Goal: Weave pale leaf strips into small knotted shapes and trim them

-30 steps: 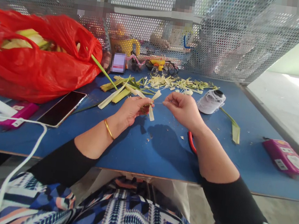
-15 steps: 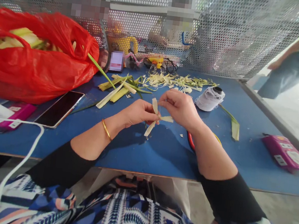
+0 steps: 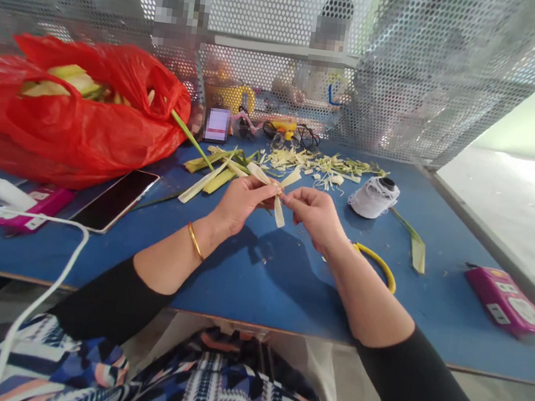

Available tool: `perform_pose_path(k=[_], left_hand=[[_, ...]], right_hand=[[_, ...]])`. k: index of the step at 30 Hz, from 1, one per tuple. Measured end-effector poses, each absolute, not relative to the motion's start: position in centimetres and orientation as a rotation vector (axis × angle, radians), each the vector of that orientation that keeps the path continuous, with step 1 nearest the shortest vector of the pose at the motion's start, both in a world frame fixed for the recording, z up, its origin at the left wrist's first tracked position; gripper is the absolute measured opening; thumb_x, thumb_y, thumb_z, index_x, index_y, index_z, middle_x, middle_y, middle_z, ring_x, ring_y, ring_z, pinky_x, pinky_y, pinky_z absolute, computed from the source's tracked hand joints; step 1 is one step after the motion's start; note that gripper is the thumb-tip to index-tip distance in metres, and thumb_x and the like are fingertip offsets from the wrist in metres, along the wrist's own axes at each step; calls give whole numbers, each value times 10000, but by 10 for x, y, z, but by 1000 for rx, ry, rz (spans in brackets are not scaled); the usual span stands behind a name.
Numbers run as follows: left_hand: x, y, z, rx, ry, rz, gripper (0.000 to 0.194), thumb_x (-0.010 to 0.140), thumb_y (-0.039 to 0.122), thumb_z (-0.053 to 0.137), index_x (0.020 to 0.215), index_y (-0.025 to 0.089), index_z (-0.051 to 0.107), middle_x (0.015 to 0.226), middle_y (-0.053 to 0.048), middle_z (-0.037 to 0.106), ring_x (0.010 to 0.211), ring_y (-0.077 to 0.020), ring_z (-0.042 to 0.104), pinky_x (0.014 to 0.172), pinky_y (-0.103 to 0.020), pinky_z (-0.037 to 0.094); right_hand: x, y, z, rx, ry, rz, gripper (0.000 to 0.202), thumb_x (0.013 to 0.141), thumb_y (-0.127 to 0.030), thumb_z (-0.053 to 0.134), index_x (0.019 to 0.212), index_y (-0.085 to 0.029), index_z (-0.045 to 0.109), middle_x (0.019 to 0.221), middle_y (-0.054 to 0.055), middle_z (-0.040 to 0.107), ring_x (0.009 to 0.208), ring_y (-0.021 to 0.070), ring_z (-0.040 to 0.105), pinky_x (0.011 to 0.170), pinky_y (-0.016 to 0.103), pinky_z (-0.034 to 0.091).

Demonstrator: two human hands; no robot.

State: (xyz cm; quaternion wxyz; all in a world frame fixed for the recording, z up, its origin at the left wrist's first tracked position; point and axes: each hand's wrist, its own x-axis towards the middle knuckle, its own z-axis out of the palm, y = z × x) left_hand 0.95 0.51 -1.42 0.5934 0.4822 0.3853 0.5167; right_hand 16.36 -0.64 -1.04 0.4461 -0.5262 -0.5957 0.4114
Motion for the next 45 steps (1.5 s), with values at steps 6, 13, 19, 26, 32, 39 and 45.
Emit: perform_pose_path(k=[6, 13, 19, 26, 32, 39, 45], left_hand=[[12, 6, -13, 1164, 1061, 1331, 145, 638, 269, 772, 688, 161, 689, 648, 2, 681, 594, -112, 580, 635, -255, 498], [15, 4, -16, 1163, 1095, 1320, 66, 614, 193, 727, 632, 155, 677, 575, 25, 636, 558, -100, 548, 588, -231, 468], [12, 3, -14, 1343, 1141, 1230, 76, 636, 190, 749, 619, 164, 681, 555, 29, 628, 532, -102, 537, 542, -226, 440], [10, 0, -10, 1455, 1076, 1008, 120, 627, 114, 766, 624, 174, 662, 584, 10, 666, 554, -123, 607, 595, -250, 499], [9, -6, -4, 1435, 889, 783, 152, 602, 81, 791, 633, 163, 667, 602, -19, 689, 587, -153, 663, 620, -280, 536], [4, -7, 4, 1377, 817, 864, 160, 615, 194, 824, 682, 175, 679, 639, -30, 714, 625, -174, 688, 611, -282, 542], [5, 3, -4, 1309, 943, 1180, 155, 659, 241, 795, 745, 171, 685, 707, -19, 716, 668, -151, 670, 667, -283, 541]], right_hand=[[161, -15, -11, -1334, -1862, 332, 115, 791, -197, 588, 678, -207, 568, 597, -26, 530, 594, 124, 453, 576, 257, 309], [162, -21, -11, -1158, -2203, 40, 209, 928, -224, 453, 790, -200, 607, 774, 55, 618, 697, 164, 535, 631, 268, 343], [168, -19, -7, -1126, -2180, 78, 199, 931, -247, 487, 789, -200, 618, 802, 55, 641, 723, 171, 558, 637, 268, 355], [176, -16, 4, -1179, -2072, 179, 145, 869, -208, 562, 740, -200, 629, 767, 25, 617, 709, 154, 535, 634, 264, 349], [185, -11, 13, -1220, -1965, 495, 124, 765, -229, 655, 656, -186, 616, 577, -45, 485, 570, 100, 409, 571, 254, 300], [188, -4, 8, -1241, -1598, 1238, 202, 683, -330, 716, 621, -182, 592, 517, -50, 509, 486, 83, 401, 508, 249, 319], [175, -3, -5, -1307, -1589, 985, 240, 744, -355, 692, 622, -187, 573, 488, -63, 452, 480, 85, 366, 499, 253, 281]])
